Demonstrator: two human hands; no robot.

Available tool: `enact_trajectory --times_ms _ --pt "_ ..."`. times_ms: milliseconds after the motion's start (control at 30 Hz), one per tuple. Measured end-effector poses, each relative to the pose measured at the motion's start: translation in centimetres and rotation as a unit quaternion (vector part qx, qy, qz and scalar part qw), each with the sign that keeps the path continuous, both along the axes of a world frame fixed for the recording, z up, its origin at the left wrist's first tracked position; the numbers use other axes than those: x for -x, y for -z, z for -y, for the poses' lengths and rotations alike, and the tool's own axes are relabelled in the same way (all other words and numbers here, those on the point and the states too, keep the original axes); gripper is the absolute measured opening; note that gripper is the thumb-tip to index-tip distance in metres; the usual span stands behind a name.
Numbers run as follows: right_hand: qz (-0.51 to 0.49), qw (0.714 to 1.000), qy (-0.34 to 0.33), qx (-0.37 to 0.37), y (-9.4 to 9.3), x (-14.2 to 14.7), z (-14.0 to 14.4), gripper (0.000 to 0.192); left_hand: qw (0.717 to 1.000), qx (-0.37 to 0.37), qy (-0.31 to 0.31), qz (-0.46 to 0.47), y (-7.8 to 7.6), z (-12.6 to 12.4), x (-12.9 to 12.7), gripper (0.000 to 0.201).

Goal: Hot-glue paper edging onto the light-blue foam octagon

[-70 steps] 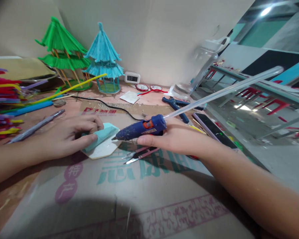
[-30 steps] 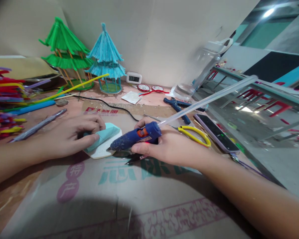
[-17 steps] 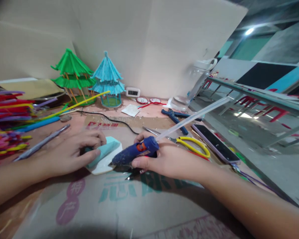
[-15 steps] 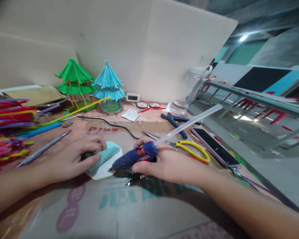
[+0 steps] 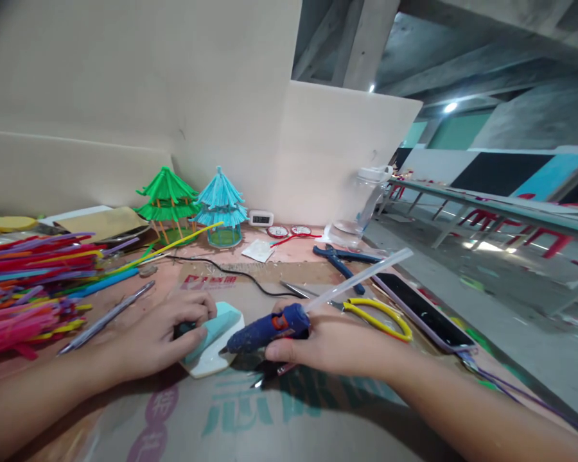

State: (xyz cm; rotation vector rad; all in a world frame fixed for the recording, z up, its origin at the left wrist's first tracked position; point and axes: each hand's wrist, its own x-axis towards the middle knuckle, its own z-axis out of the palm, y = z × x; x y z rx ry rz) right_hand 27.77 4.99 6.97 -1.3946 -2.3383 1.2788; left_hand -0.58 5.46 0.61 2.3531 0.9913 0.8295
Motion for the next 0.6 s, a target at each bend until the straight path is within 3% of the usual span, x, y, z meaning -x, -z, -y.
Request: enact_trajectory --times_ms 200,600 --pt "-0.001 1.000 0.031 -0.006 -0.49 0.51 0.29 0.036 1.000 0.000 0.003 0.000 0.26 -0.18 0.03 0.016" --pt "0.049 0.993 0.045 -0.100 0.24 -0.05 -0.48 0.042 1.000 0.005 0.017 -0.006 -0.07 -0.31 0.19 0.017"
